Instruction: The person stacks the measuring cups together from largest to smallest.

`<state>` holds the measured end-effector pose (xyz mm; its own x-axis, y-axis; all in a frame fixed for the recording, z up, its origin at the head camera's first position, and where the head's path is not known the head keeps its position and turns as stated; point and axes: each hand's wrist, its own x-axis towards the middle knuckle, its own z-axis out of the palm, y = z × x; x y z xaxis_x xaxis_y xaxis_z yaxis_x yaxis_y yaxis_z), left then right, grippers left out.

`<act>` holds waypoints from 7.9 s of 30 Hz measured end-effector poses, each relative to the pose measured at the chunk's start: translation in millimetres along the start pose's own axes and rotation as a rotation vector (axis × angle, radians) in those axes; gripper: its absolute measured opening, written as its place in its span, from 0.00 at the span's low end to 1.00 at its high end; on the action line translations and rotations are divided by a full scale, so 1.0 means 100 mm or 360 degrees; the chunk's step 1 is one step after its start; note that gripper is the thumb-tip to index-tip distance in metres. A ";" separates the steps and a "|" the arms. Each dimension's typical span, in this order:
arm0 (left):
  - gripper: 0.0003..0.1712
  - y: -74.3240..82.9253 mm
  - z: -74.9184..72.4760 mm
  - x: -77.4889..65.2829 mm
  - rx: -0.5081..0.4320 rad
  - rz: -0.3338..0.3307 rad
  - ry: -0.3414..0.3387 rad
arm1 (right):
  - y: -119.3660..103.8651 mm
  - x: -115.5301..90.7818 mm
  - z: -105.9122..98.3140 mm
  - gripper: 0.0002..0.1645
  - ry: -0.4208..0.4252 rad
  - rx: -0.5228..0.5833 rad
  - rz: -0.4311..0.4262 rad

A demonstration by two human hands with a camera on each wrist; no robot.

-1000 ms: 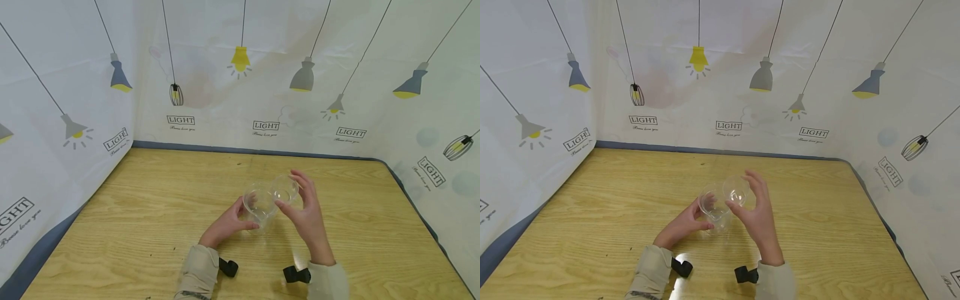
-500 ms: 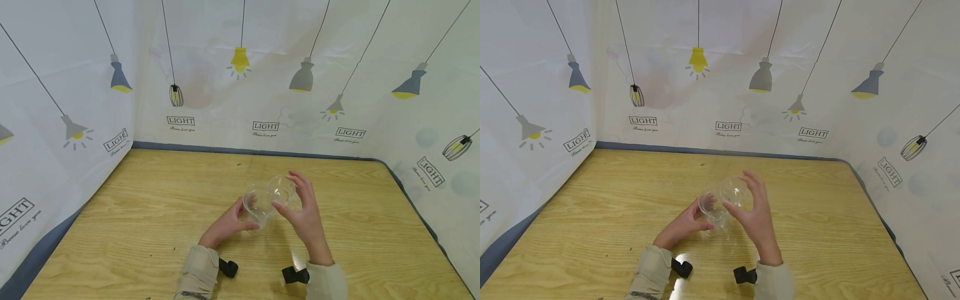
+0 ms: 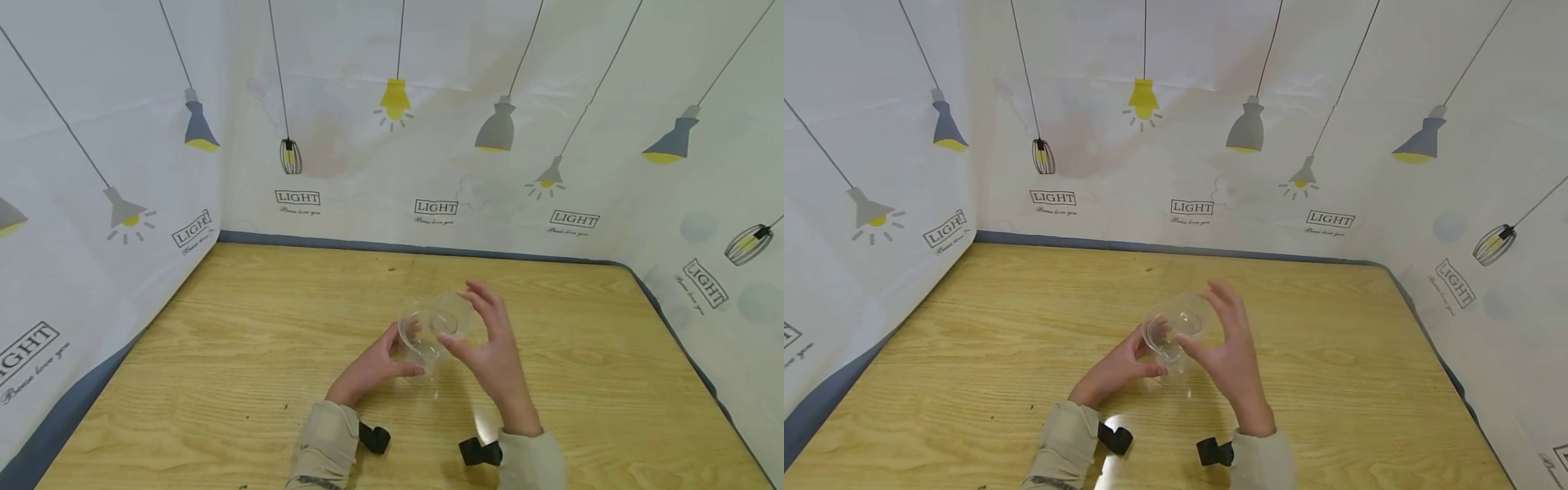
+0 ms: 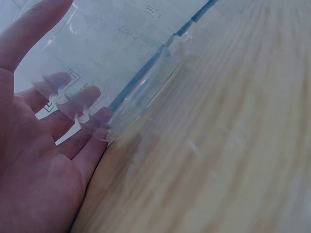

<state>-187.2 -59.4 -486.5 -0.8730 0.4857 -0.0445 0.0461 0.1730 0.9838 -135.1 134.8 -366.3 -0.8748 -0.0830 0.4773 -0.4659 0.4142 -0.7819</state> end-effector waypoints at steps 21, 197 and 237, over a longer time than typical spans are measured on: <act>0.47 0.16 0.01 -0.06 -0.0003 -0.0019 -0.0020 | 0.01 -0.03 0.06 0.30 -0.0051 0.0029 0.0067; 0.47 0.03 0.00 -0.02 0.0072 -0.0043 0.0016 | 0.38 -0.05 0.27 0.38 -0.0530 -0.0270 0.0534; 0.50 0.04 0.01 -0.02 0.0047 -0.0016 0.0003 | 0.37 -0.05 0.27 0.42 -0.0547 -0.0393 0.0463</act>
<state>-184.7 -59.5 -482.6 -0.8744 0.4822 -0.0537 0.0520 0.2031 0.9778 -151.7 125.9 -409.0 -0.9761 -0.2085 0.0619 -0.1876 0.6627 -0.7251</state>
